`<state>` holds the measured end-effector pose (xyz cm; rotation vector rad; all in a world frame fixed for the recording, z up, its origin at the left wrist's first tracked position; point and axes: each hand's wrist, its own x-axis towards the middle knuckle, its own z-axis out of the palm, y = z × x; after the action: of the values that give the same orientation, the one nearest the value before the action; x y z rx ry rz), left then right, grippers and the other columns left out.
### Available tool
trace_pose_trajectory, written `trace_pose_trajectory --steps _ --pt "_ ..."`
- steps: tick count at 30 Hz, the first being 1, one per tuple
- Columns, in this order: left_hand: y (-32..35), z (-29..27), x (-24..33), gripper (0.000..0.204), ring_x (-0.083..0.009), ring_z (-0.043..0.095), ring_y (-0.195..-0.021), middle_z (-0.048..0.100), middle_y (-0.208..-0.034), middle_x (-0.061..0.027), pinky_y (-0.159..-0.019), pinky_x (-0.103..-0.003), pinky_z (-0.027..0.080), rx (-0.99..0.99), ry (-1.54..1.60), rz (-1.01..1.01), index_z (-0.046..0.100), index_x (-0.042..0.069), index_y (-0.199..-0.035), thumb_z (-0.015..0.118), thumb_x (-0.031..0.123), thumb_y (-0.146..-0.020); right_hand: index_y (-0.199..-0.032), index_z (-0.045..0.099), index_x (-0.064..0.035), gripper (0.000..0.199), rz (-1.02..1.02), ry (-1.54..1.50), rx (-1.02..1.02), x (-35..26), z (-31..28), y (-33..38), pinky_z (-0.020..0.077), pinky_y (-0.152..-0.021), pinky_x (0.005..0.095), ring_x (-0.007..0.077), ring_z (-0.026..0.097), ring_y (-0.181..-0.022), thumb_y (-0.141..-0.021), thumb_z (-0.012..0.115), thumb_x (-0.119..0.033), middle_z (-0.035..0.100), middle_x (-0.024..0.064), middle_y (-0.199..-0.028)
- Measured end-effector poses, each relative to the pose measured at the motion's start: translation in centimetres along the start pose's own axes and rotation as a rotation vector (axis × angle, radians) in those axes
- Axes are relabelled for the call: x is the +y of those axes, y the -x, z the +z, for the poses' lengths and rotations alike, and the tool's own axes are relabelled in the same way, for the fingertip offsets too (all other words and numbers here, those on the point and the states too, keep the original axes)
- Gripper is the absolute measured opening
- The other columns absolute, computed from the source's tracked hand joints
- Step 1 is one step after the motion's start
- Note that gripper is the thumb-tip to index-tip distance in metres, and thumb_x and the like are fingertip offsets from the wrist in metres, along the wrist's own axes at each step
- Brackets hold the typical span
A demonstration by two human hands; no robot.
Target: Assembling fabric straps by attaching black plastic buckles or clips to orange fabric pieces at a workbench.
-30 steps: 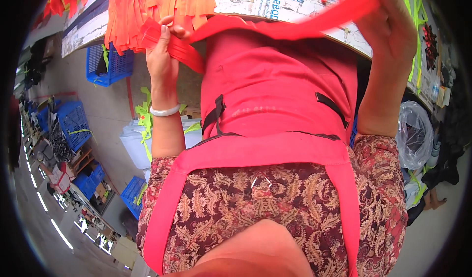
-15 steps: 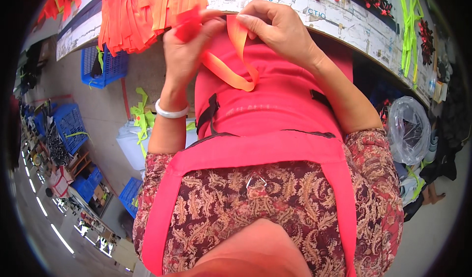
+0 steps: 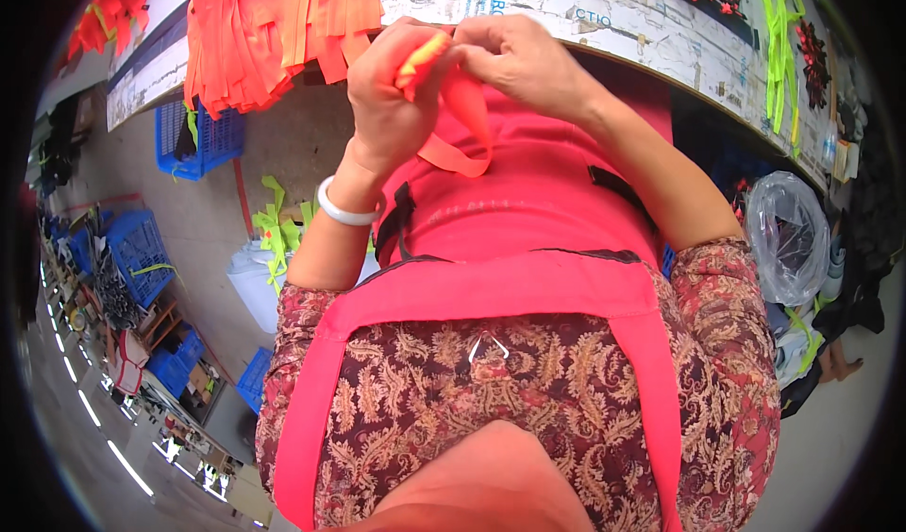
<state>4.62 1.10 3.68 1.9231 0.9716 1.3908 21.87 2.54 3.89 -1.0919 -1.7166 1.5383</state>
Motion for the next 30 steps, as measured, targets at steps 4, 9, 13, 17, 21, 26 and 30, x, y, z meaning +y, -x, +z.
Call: trace_pose_trajectory --steps 4,9,13,17,21,26,30 --pt "-1.0 0.0 -0.1 0.010 -0.0048 0.048 -0.060 0.059 -0.074 -0.0003 -0.053 -0.020 0.037 0.018 0.482 -0.354 0.062 0.002 -0.089 0.060 0.010 -0.094 -0.109 0.062 -0.0014 0.023 0.225 -0.450 0.060 0.9 -0.5 0.1 0.0427 -0.068 0.0198 0.0040 0.052 -0.072 -0.098 0.051 -0.018 0.062 -0.0004 -0.083" --pt "-1.1 -3.3 -1.2 0.014 -0.0039 0.036 -0.048 0.060 -0.075 -0.0067 -0.046 -0.018 0.031 0.053 0.831 -0.660 0.057 0.004 -0.099 0.056 0.018 -0.097 -0.130 0.050 -0.0005 0.033 0.108 -0.296 0.085 0.6 -2.0 0.3 0.0451 -0.093 0.0220 0.0123 0.060 -0.106 -0.100 0.044 -0.013 0.061 0.0087 -0.117" --pt "-1.9 -4.0 -1.5 0.019 -0.0058 0.045 -0.051 0.063 -0.073 -0.0075 -0.049 -0.019 0.037 0.156 0.934 -0.617 0.061 -0.001 -0.104 0.060 0.015 -0.094 -0.126 0.051 0.0017 0.031 0.111 -0.488 0.117 0.7 -1.8 0.4 0.0494 -0.093 0.0285 0.0186 0.061 -0.106 -0.100 0.046 -0.014 0.060 0.0143 -0.118" --pt "-2.2 -3.8 -1.0 0.010 -0.0113 0.060 -0.066 0.064 -0.076 -0.0059 -0.057 -0.023 0.048 0.087 0.596 -0.538 0.067 -0.004 -0.096 0.065 0.000 -0.087 -0.119 0.054 0.0037 0.030 0.079 -0.390 0.122 0.5 -2.6 1.0 0.0547 -0.078 0.0254 0.0165 0.066 -0.089 -0.100 0.048 -0.019 0.065 0.0140 -0.104" --pt "-1.7 -1.0 -1.4 0.010 -0.0106 0.062 -0.075 0.065 -0.083 -0.0038 -0.066 -0.024 0.051 0.085 0.287 -0.204 0.069 -0.003 -0.093 0.068 -0.004 -0.083 -0.114 0.058 0.0024 0.025 0.076 -0.250 0.160 -2.8 -1.6 1.3 0.0528 -0.058 0.0204 0.0095 0.063 -0.065 -0.098 0.053 -0.017 0.067 0.0094 -0.088" --pt "-1.5 -0.2 0.1 0.006 -0.0087 0.060 -0.067 0.067 -0.079 -0.0029 -0.062 -0.021 0.048 0.112 0.470 -0.494 0.068 -0.003 -0.089 0.069 0.001 -0.084 -0.106 0.062 0.0015 0.021 0.112 -0.363 0.141 -1.1 -1.8 1.0 0.0503 -0.056 0.0183 0.0062 0.060 -0.062 -0.097 0.056 -0.016 0.065 0.0055 -0.081" --pt "-1.6 -0.5 -0.4 0.013 -0.0049 0.053 -0.056 0.066 -0.075 -0.0021 -0.050 -0.018 0.040 -0.109 0.770 -0.616 0.070 0.000 -0.092 0.063 0.011 -0.092 -0.112 0.061 0.0007 0.023 0.203 -0.461 0.100 0.3 -1.8 1.4 0.0507 -0.068 0.0184 0.0073 0.064 -0.076 -0.098 0.054 -0.016 0.066 0.0051 -0.086"
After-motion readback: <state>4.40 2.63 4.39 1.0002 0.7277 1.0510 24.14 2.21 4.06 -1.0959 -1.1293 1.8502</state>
